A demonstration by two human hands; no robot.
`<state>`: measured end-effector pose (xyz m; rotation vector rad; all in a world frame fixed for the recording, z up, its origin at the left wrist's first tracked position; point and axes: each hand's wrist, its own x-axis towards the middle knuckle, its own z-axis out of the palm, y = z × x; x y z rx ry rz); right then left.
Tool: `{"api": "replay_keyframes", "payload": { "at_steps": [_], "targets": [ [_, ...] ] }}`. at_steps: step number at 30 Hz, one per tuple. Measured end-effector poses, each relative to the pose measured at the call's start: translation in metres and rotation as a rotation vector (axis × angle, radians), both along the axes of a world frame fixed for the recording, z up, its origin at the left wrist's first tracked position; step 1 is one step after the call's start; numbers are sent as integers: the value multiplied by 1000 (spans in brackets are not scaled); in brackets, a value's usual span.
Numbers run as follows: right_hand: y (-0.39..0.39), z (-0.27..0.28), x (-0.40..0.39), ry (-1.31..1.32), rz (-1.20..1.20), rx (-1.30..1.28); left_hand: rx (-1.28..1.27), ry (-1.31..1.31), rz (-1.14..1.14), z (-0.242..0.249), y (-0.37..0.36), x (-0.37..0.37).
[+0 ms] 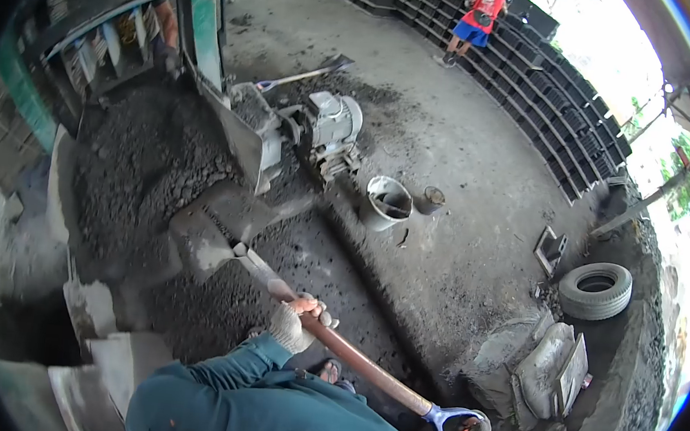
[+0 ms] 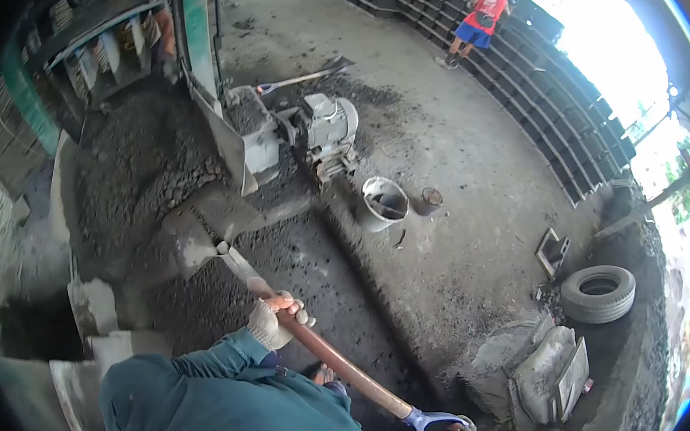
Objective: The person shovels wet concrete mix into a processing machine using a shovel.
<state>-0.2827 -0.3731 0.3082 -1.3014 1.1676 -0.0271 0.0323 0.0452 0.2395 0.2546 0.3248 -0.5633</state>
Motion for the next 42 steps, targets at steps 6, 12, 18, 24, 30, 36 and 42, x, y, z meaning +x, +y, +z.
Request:
{"api": "replay_keyframes", "payload": {
  "at_steps": [6, 12, 18, 24, 30, 36, 42],
  "targets": [
    [145, -18, 104, -173, -34, -52, 65, -81, 41, 4, 119, 120],
    [302, -17, 219, -341, 125, 235, 442, -178, 249, 18, 256, 243],
    [293, 80, 235, -841, 454, -26, 356, -173, 422, 78, 267, 256],
    [129, 180, 173, -981, 326, -942, -42, -367, 207, 145, 141, 134],
    [50, 234, 192, -1200, -114, -1846, -203, -616, 104, 96, 50, 84],
    [25, 369, 228, -1483, 21, -2334, -10, -908, 221, 103, 22, 24],
    [194, 457, 289, -2208, 31, -1688, -52, -972, 417, 109, 54, 10]
  ]
}}
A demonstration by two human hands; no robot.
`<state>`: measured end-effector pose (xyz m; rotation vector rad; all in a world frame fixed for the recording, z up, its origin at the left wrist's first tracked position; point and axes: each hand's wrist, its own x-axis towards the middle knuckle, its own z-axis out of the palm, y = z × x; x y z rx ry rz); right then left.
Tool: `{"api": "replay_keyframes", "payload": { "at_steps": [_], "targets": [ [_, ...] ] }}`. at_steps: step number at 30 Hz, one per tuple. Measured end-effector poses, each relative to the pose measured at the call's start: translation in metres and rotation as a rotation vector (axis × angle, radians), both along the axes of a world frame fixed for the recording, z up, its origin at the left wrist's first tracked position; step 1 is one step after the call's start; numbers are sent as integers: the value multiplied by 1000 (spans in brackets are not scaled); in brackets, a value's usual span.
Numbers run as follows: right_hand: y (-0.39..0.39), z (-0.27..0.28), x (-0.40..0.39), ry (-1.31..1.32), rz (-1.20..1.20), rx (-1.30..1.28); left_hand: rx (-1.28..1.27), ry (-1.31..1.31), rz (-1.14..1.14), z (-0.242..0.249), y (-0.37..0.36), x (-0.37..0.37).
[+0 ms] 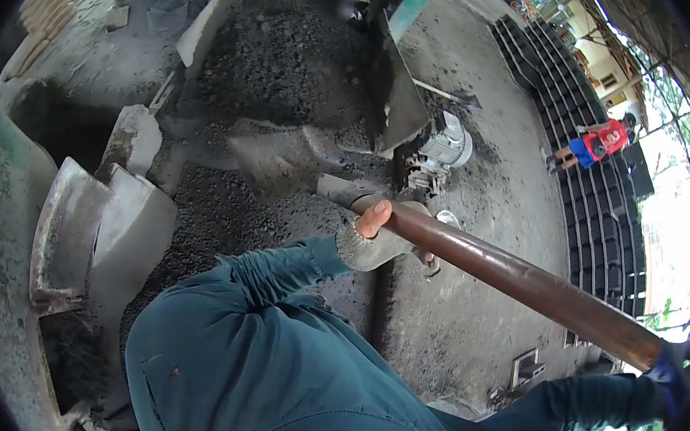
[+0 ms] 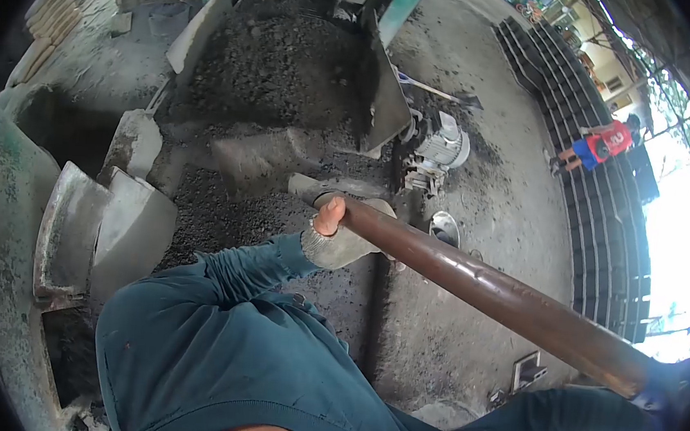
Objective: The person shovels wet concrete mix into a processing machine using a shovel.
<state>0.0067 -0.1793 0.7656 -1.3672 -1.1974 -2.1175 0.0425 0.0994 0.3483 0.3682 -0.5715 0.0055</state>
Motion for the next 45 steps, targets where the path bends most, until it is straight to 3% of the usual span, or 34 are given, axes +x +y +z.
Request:
{"api": "replay_keyframes", "payload": {
  "at_steps": [1, 3, 4, 5, 8, 10, 12, 13, 15, 17, 19, 20, 23, 25, 27, 29, 32, 35, 39, 40, 42, 44, 45],
  "targets": [
    [33, 12, 21, 12, 198, 28, -2, -20, 15, 6, 15, 0],
    [98, 28, 63, -789, -342, -102, -64, -7, 68, 20, 58, 5],
    [132, 21, 59, -745, -359, -186, -132, 38, 61, 25, 86, 15],
    [149, 8, 58, -587, -331, -227, -149, 136, 226, 22, 117, 35],
    [168, -69, 68, 108, -139, -180, -460, 264, 123, 0, 215, 105],
    [197, -117, 70, 483, 61, -184, -406, 376, 164, -30, 267, 144],
    [211, -148, 66, 584, 15, -232, -332, 459, 122, -52, 289, 166],
    [202, -162, 66, 587, -137, -228, -254, 637, 193, -41, 284, 162],
    [175, -215, 80, 703, -78, 2, -178, 659, 151, -58, 288, 174],
    [146, -268, 80, 914, -199, 216, -113, 757, 232, -58, 284, 183],
    [124, -333, 97, 865, -193, 285, -78, 760, 147, -58, 287, 192],
    [120, -361, 99, 1003, -286, 362, -54, 829, 230, -59, 288, 205],
    [76, -486, 118, 1405, -477, 495, -25, 914, 341, -67, 255, 214],
    [33, -520, 109, 1995, -76, 879, 60, 802, 318, -53, 202, 186],
    [-34, -587, 101, 2179, 147, 1155, 106, 663, 199, -37, 137, 133],
    [-103, -648, 84, 2297, 138, 1190, 141, 507, 63, -41, 78, 76],
    [-186, -667, 60, 2552, -343, 803, 136, 494, -18, -81, 1, 11],
    [-236, -648, 55, 2617, -541, 743, 52, 728, 48, -114, -59, -51],
    [-275, -650, 97, 2697, -492, 468, -176, 1120, 268, -158, -96, -100],
    [-272, -633, 110, 2702, -504, 257, -250, 1228, 327, -173, -99, -111],
    [-266, -638, 141, 2736, -382, 104, -382, 1323, 456, -235, -90, -130],
    [-239, -616, 159, 2627, -286, -125, -542, 1445, 547, -249, -96, -147],
    [-219, -595, 160, 2695, -42, 0, -577, 1461, 589, -258, -98, -156]
  ]
}}
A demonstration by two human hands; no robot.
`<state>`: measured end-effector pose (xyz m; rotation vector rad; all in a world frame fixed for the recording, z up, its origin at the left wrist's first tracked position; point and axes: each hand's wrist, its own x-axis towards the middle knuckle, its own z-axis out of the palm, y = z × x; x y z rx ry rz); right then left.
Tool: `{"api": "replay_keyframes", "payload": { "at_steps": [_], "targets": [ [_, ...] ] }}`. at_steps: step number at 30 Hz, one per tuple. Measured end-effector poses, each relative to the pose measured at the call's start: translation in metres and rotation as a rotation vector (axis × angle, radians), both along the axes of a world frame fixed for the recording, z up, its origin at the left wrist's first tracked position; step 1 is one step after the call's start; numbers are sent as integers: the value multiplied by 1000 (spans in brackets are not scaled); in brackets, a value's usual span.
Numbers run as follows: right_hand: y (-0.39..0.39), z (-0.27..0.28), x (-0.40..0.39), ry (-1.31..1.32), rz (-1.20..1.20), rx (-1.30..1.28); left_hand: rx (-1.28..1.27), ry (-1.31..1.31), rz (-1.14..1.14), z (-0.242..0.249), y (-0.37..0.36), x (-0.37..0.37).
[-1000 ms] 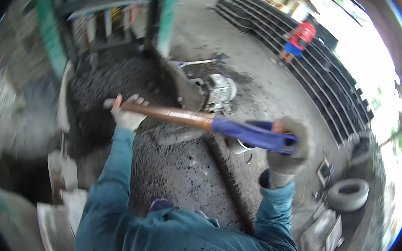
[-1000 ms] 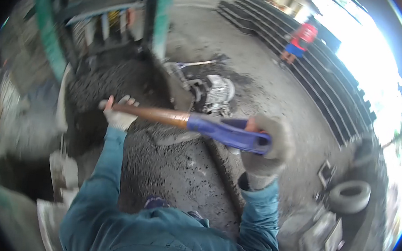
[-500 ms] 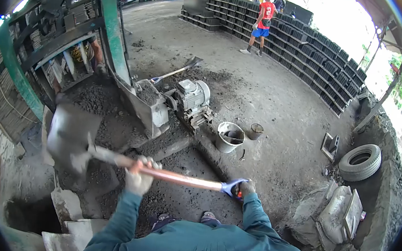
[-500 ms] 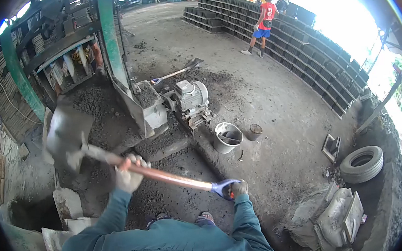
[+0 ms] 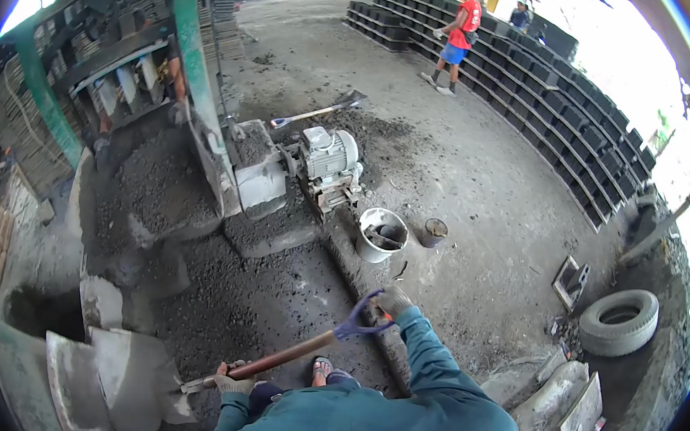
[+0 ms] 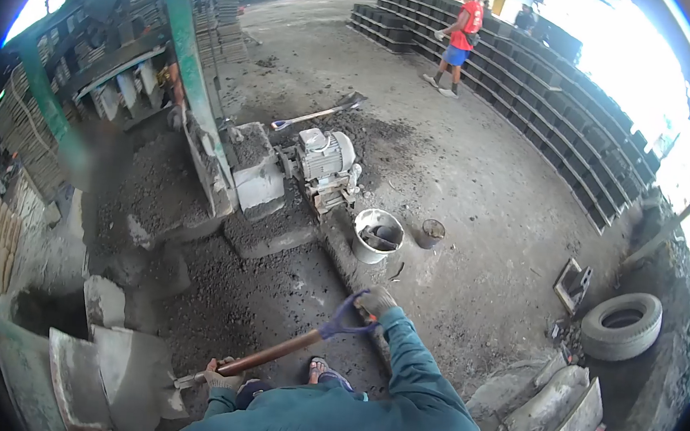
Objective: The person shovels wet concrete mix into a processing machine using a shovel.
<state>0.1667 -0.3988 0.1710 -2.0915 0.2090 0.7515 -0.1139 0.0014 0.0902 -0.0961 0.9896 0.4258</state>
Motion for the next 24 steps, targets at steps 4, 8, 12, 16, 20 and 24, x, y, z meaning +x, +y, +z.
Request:
{"api": "replay_keyframes", "payload": {
  "at_steps": [4, 8, 12, 16, 20, 24],
  "targets": [
    [75, 100, -18, -60, 236, 287, 63, 72, 123, -91, 2, -58],
    [138, 140, -46, 83, 584, 524, 53, 114, 149, -156, -20, -133],
    [209, 193, -124, -99, 1068, 447, 134, 173, 208, -189, -67, -201],
    [260, 207, -212, 112, 1262, 435, -18, 224, 508, -155, -119, -249],
    [267, 219, -299, -5, 1597, 386, -229, -3, 789, -156, -179, -313],
    [268, 210, -342, -16, 1806, 345, -261, -12, 942, -145, -215, -328]
  ]
}}
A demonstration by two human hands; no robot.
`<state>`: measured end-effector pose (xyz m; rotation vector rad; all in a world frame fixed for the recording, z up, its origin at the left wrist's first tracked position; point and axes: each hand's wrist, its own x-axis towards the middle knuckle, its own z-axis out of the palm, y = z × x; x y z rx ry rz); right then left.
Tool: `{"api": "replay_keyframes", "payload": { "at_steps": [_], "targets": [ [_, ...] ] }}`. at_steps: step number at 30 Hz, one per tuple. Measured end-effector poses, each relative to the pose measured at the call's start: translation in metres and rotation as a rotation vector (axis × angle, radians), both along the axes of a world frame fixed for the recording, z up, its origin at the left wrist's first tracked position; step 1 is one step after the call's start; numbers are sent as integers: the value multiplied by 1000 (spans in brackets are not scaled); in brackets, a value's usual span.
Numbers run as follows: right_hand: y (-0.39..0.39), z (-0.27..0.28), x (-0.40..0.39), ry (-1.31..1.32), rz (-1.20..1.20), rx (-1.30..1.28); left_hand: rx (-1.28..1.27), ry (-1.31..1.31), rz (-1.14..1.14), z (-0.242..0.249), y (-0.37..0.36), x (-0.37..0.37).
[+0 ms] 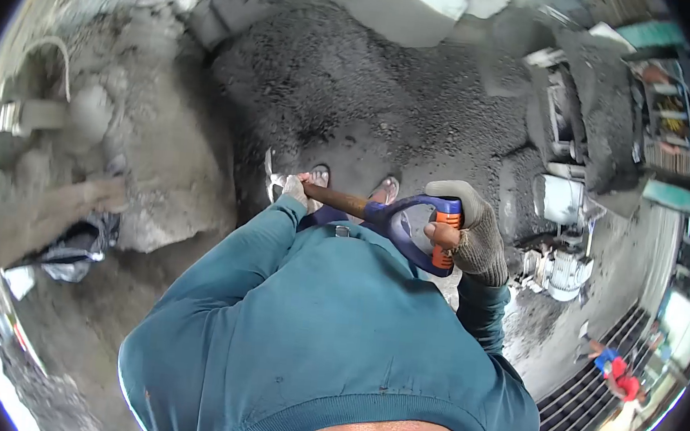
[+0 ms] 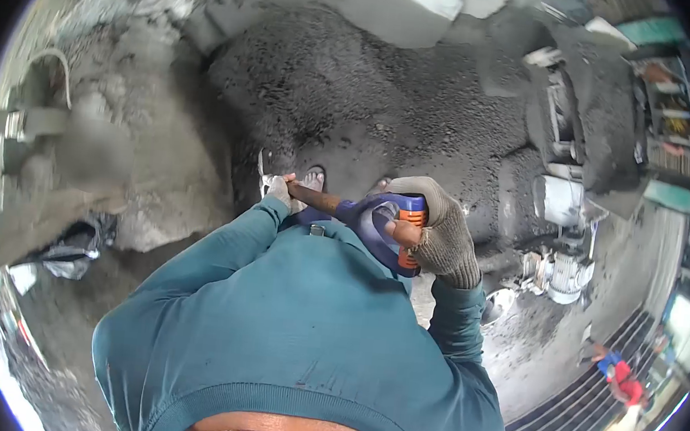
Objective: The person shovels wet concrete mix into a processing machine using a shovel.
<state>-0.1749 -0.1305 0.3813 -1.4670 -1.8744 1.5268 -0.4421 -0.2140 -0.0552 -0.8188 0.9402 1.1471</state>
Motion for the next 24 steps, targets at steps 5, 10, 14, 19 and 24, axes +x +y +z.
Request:
{"api": "replay_keyframes", "payload": {
  "at_steps": [5, 10, 14, 19, 24],
  "targets": [
    [10, -28, -18, -34, 127, 23, 48, 61, 161, 1, -37, -10],
    [28, -68, 10, 10, 203, -70, -47, 38, 307, 20, -27, 27],
    [39, -128, 36, 242, 3, -414, -129, 134, 359, -36, 2, 63],
    [50, -204, 24, 266, -176, -505, -264, 301, 435, -47, 35, 62],
    [83, -267, -39, 115, -72, -387, -237, 321, 461, -41, 61, 20]
  ]
}}
